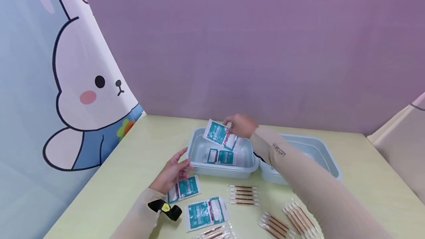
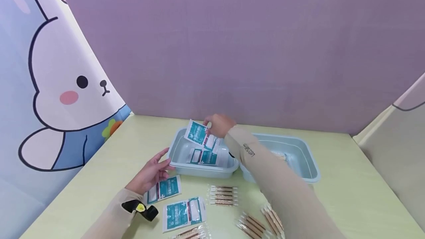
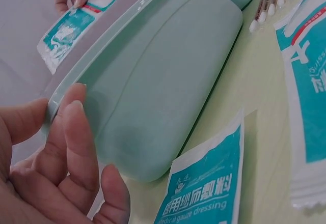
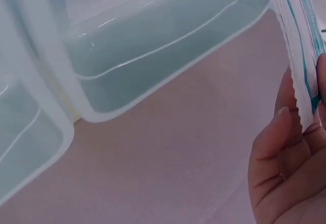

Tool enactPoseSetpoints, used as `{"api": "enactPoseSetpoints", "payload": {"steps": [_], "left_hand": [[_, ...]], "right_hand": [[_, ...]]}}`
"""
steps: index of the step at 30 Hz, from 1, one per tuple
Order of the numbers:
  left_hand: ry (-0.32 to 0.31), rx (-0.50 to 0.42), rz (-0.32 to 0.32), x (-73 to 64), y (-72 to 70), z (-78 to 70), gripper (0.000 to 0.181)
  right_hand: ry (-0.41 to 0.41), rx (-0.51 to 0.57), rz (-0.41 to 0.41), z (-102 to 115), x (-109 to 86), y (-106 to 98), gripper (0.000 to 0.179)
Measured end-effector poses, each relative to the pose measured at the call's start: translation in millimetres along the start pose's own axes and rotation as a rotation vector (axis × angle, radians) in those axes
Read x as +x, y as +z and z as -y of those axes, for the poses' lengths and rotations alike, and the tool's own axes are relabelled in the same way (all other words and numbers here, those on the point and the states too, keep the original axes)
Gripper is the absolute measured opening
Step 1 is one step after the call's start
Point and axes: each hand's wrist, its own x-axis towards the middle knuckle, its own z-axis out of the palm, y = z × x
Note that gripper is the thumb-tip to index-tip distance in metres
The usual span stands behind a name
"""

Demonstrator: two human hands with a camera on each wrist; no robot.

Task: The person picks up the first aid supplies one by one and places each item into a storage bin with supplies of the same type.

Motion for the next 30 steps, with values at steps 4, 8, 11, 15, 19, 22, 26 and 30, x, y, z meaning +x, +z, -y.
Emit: {"api": "enactPoseSetpoints", "payload": {"steps": [4,8,11,15,19,22,26,30], "left_hand": [[-0.020,0.020,-0.045,1.3,0.6,-0.4,0.056],[-0.028,0.035,-0.061,1.3,0.4,0.9,0.056],[-0.027,0.035,-0.056,1.3,0.1,1.9,0.056],[-0.024,0.031,-0.042,1.2,-0.7,2.7,0.056],[-0.025,0.025,-0.050,1.4,-2.6,3.3,0.056],[-0.025,0.022,-0.058,1.9,-4.0,3.5,0.055],[-0.023,0.021,-0.048,2.2,-5.2,3.4,0.055],[-0.023,0.020,-0.039,0.9,-6.1,3.0,0.055]], "right_hand": [[0.015,-0.006,0.002,2.5,8.1,7.4,0.028],[0.036,0.006,0.015,0.4,15.0,18.0,0.026],[0.070,0.029,0.037,-2.8,20.1,25.9,0.025],[0.103,0.045,0.069,-4.4,24.7,32.9,0.027],[0.089,0.034,0.115,-2.7,28.0,36.9,0.031],[0.082,0.018,0.147,-1.9,29.8,40.3,0.033],[0.080,-0.004,0.173,-2.6,31.9,45.2,0.036],[0.097,0.015,0.200,-3.6,34.5,50.2,0.039]]}}
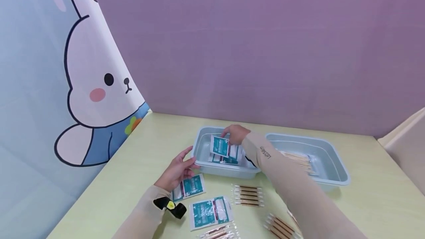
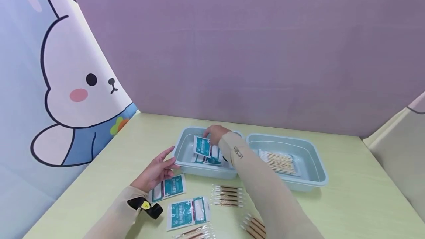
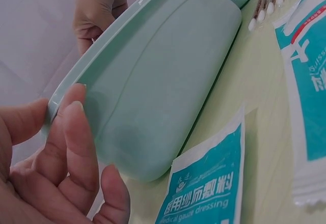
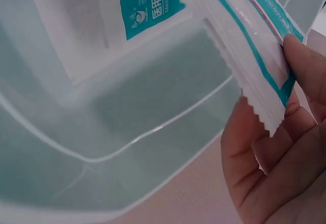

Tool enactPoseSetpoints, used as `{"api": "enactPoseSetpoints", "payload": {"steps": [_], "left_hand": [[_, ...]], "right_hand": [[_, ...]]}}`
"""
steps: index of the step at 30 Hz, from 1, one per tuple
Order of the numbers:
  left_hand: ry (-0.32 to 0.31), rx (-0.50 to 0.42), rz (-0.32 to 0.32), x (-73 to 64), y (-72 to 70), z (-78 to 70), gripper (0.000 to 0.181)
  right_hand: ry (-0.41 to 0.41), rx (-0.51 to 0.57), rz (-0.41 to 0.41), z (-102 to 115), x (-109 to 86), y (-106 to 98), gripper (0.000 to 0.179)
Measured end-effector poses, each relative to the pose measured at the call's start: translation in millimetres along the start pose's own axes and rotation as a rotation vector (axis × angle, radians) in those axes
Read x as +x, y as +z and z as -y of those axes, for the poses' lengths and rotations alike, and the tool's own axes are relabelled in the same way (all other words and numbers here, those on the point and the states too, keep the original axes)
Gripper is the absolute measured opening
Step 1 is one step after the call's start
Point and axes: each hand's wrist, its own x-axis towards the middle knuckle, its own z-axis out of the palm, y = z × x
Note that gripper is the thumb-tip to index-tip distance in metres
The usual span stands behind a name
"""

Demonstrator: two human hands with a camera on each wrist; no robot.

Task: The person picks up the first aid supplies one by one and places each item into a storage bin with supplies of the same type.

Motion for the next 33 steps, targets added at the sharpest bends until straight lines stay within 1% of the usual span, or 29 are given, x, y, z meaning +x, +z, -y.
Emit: {"api": "enactPoseSetpoints", "payload": {"steps": [4,9,17,23,26,28,31,33], "left_hand": [[-0.001,0.002,0.002,-1.7,2.1,-0.8,0.056],[0.001,0.014,0.006,-3.0,4.5,-1.8,0.056],[0.001,0.016,0.020,-2.1,6.7,-1.1,0.055],[-0.007,0.030,-0.003,-0.8,8.7,-0.6,0.055],[-0.011,0.036,-0.012,-0.7,8.7,-0.6,0.055],[-0.013,0.041,-0.014,-1.2,7.8,-0.2,0.055],[-0.017,0.044,-0.018,-2.0,5.1,0.9,0.056],[-0.019,0.049,-0.023,-3.0,2.8,1.4,0.056]], "right_hand": [[0.015,0.012,0.023,-3.7,2.1,3.7,0.039],[-0.002,-0.012,0.027,-7.8,3.3,5.9,0.038],[0.008,0.010,0.033,-10.2,1.6,4.9,0.038],[0.000,0.040,0.010,-13.0,-0.9,4.5,0.043],[-0.031,0.042,0.001,-12.3,-2.3,3.6,0.043],[-0.069,0.033,0.000,-9.9,-4.4,3.2,0.041],[-0.148,0.017,-0.005,-4.4,-9.1,4.5,0.037],[-0.183,0.017,-0.016,1.6,-14.3,6.4,0.033]]}}
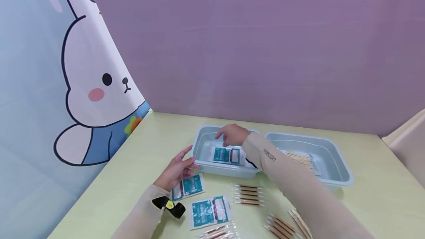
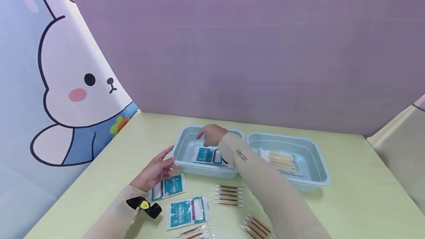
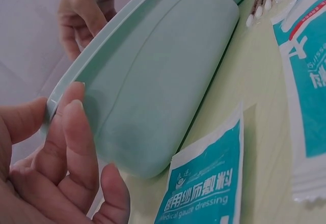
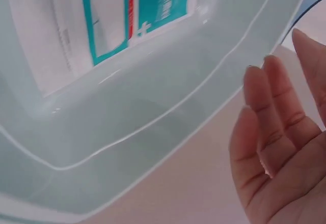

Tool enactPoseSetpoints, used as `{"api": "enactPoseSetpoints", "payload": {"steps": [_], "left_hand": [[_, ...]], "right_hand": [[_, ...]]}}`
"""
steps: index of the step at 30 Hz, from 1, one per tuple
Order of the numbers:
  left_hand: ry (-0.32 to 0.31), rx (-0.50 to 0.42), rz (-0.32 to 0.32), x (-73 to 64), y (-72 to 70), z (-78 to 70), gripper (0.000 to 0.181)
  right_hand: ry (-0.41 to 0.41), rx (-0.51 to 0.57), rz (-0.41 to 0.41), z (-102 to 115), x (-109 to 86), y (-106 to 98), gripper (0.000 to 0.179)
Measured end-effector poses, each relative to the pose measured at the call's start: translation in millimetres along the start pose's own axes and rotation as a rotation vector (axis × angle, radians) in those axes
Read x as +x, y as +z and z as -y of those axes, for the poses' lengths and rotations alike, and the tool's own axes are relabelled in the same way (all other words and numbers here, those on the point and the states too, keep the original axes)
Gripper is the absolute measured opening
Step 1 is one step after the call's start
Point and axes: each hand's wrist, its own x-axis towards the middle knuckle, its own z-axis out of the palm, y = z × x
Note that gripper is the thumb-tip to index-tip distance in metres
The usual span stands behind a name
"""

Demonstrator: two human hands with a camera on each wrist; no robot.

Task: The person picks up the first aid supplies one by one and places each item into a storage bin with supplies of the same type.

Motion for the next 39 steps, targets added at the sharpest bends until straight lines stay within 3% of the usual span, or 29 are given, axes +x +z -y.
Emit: {"api": "enactPoseSetpoints", "payload": {"steps": [12,19,29,39], "left_hand": [[0.009,0.005,0.016,0.4,5.1,-2.5,0.057],[0.009,-0.001,0.024,1.3,7.0,-1.4,0.057],[0.011,0.002,-0.010,1.6,7.7,-0.4,0.056],[0.001,-0.009,0.006,1.9,8.3,-1.7,0.057]], "right_hand": [[-0.207,-0.116,-0.030,28.4,-40.8,11.8,0.024],[-0.315,-0.111,0.023,33.8,-63.4,32.1,0.024],[-0.369,-0.105,0.089,15.2,-80.6,76.1,0.032],[-0.299,-0.204,0.081,4.1,-82.2,103.1,0.042]]}}
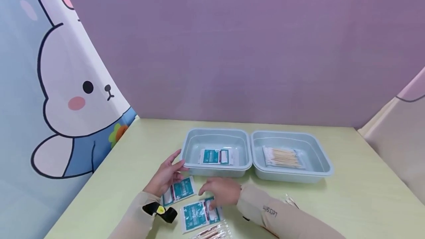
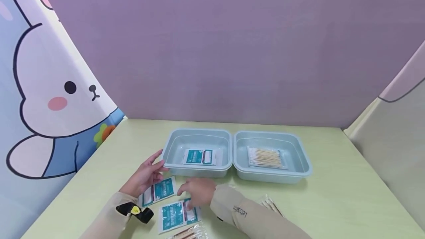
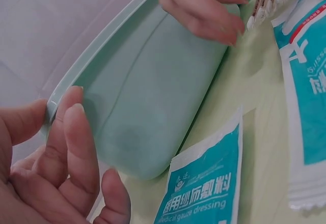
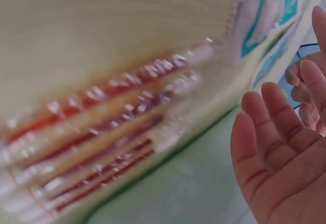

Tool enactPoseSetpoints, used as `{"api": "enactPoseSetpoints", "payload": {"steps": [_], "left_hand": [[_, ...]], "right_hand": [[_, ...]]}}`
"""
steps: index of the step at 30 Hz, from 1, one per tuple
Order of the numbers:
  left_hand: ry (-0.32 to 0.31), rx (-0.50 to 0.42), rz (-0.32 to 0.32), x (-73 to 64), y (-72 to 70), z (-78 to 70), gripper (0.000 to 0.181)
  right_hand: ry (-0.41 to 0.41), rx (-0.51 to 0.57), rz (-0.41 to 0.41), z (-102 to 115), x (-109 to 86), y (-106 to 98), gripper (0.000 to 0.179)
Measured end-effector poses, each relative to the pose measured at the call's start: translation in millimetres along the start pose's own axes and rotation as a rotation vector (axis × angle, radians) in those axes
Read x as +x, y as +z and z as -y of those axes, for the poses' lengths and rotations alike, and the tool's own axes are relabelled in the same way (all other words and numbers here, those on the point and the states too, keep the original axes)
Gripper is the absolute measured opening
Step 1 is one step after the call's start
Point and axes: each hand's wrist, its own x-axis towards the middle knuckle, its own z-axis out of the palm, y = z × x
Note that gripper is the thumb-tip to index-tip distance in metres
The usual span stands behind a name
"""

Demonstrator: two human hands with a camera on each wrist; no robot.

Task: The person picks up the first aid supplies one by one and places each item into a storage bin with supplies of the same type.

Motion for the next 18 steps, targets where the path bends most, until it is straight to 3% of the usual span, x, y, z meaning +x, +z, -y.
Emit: {"api": "enactPoseSetpoints", "payload": {"steps": [7,18], "left_hand": [[-0.003,0.018,0.009,-1.9,0.2,-2.1,0.058],[-0.012,0.013,0.012,-2.0,0.0,-4.0,0.057]], "right_hand": [[0.074,-0.011,-0.013,-1.2,-0.4,8.3,0.042],[0.109,-0.031,-0.027,1.7,-0.1,11.6,0.043]]}}
